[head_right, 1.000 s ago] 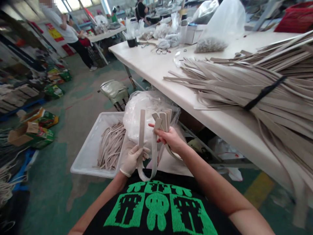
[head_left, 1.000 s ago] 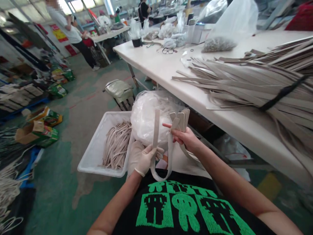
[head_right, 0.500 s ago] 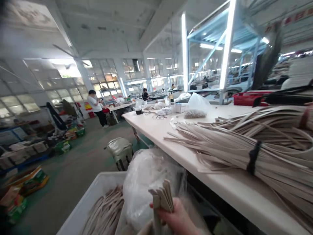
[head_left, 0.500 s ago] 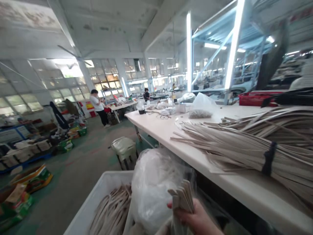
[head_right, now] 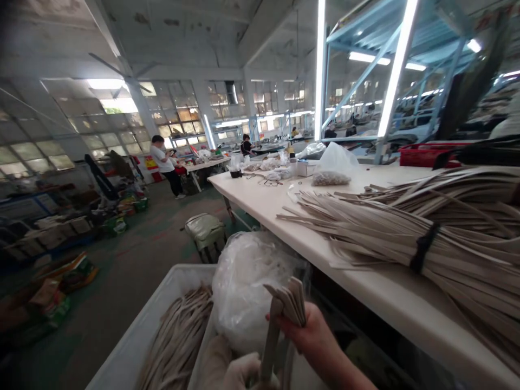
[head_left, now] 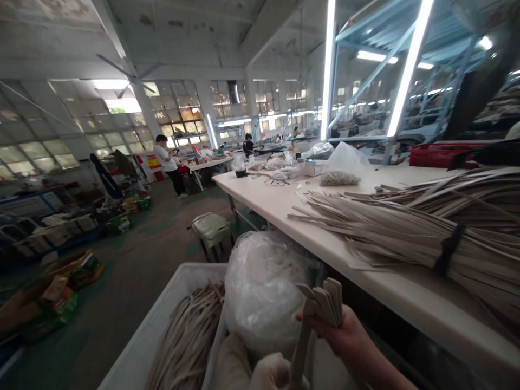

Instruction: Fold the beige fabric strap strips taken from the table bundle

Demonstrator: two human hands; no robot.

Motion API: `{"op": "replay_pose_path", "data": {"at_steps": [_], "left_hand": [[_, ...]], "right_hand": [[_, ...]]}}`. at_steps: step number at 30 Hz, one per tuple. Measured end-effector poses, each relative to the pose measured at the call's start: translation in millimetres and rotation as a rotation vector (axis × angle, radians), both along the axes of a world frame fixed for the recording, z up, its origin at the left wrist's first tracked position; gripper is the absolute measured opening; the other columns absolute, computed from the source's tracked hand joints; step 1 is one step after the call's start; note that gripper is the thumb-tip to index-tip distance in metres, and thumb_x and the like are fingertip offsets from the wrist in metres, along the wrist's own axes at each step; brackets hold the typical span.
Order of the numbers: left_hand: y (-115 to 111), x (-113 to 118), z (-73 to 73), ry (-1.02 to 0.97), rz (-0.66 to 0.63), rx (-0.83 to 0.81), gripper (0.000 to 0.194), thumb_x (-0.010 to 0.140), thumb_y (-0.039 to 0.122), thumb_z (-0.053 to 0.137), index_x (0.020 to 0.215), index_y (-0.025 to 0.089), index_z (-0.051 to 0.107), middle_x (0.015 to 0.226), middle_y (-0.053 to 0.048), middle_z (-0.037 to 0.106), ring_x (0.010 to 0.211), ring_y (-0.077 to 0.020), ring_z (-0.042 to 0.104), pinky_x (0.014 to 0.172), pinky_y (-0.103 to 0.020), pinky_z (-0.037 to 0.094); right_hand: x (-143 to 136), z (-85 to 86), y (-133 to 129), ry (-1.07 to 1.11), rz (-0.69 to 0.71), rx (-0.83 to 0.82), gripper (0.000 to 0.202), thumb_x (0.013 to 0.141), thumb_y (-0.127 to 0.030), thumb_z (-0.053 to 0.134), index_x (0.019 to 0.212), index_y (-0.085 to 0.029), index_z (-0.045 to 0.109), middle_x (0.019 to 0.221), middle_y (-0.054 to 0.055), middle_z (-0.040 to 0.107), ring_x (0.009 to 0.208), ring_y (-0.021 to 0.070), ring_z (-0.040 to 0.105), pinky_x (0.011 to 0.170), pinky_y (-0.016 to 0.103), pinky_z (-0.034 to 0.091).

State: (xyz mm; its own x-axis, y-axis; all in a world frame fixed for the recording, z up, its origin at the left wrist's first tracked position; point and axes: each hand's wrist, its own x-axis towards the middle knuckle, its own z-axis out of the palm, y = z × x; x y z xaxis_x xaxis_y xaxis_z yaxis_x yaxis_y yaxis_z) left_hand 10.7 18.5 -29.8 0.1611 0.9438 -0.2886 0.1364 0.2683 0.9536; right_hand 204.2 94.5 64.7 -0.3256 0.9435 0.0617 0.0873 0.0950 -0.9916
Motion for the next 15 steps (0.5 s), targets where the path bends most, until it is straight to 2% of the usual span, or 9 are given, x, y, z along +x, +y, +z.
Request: {"op": "replay_pose_path", "data": {"at_steps": [2, 4, 6, 8, 9, 11, 13, 15], "left_hand": [[-16, -7, -2.1, 0.025, 0.025, -0.084, 0.049, 0.057, 0.066, 0.079, 0.076, 0.021, 0.076, 0.076, -0.007, 0.069, 0.077, -0.0269, 0.065, 0.073, -0.041, 0.051], [-32, -20, -1.9, -0.050, -0.055, -0.218, 0.048, 0.054, 0.057, 0.085, 0.080, 0.018, 0.075, 0.076, -0.004, 0.069, 0.073, -0.0216, 0.063, 0.074, -0.037, 0.051], [-49, -35, -1.8, -0.213, -0.077, -0.310, 0.047, 0.055, 0.055, 0.086, 0.079, 0.016, 0.075, 0.073, -0.004, 0.069, 0.069, -0.0182, 0.063, 0.077, -0.035, 0.052], [-67, -50, -1.5, -0.476, -0.019, -0.342, 0.050, 0.055, 0.058, 0.086, 0.075, 0.013, 0.073, 0.068, -0.006, 0.068, 0.066, -0.0184, 0.064, 0.081, -0.037, 0.053], [-75, -56, -0.4, -0.603, 0.063, -0.311, 0.050, 0.055, 0.058, 0.086, 0.071, 0.013, 0.071, 0.066, -0.006, 0.066, 0.067, -0.0185, 0.064, 0.084, -0.039, 0.054], [-87, -68, 5.8, -0.787, 0.315, -0.207, 0.043, 0.060, 0.053, 0.086, 0.068, 0.015, 0.067, 0.060, -0.002, 0.060, 0.066, -0.0166, 0.064, 0.088, -0.040, 0.054], [-95, -83, 19.6, -0.841, 0.585, -0.088, 0.032, 0.069, 0.043, 0.083, 0.071, 0.018, 0.065, 0.058, 0.003, 0.055, 0.063, -0.0130, 0.062, 0.088, -0.039, 0.056], [-101, -107, 41.8, -0.790, 0.772, 0.049, 0.022, 0.074, 0.037, 0.080, 0.080, 0.021, 0.067, 0.062, 0.005, 0.056, 0.061, -0.0112, 0.061, 0.083, -0.037, 0.058]], "right_hand": [[5, 6.8, -1, 0.009, -0.037, -0.041, 0.048, 0.070, -0.062, 0.074, 0.074, -0.014, 0.077, 0.053, 0.002, 0.054, 0.045, 0.0115, 0.038, 0.041, 0.026, 0.031], [11, 13.3, 0, 0.043, -0.119, -0.069, 0.047, 0.069, -0.059, 0.076, 0.081, -0.014, 0.078, 0.052, 0.002, 0.054, 0.043, 0.0104, 0.035, 0.039, 0.026, 0.028], [16, 15.9, 4, 0.054, -0.180, -0.084, 0.042, 0.070, -0.054, 0.077, 0.086, -0.016, 0.078, 0.056, 0.003, 0.058, 0.043, 0.0101, 0.034, 0.038, 0.026, 0.026], [17, 12.0, 9, 0.071, -0.188, -0.099, 0.033, 0.070, -0.050, 0.079, 0.083, -0.020, 0.075, 0.058, 0.001, 0.059, 0.045, 0.0109, 0.036, 0.038, 0.026, 0.031], [16, 7.3, 11, 0.082, -0.179, -0.123, 0.030, 0.070, -0.049, 0.080, 0.078, -0.021, 0.073, 0.053, -0.001, 0.054, 0.044, 0.0108, 0.035, 0.040, 0.027, 0.038], [9, -6.4, 12, 0.094, -0.156, -0.192, 0.031, 0.067, -0.049, 0.083, 0.068, -0.022, 0.066, 0.045, -0.006, 0.042, 0.042, 0.0100, 0.033, 0.050, 0.031, 0.050], [2, -22.6, 10, 0.081, -0.136, -0.267, 0.035, 0.065, -0.051, 0.084, 0.066, -0.023, 0.063, 0.043, -0.009, 0.034, 0.041, 0.0090, 0.031, 0.057, 0.034, 0.056], [-4, -36.9, 6, 0.046, -0.106, -0.314, 0.035, 0.067, -0.053, 0.083, 0.074, -0.022, 0.068, 0.045, -0.009, 0.034, 0.041, 0.0088, 0.030, 0.057, 0.034, 0.056]]}}
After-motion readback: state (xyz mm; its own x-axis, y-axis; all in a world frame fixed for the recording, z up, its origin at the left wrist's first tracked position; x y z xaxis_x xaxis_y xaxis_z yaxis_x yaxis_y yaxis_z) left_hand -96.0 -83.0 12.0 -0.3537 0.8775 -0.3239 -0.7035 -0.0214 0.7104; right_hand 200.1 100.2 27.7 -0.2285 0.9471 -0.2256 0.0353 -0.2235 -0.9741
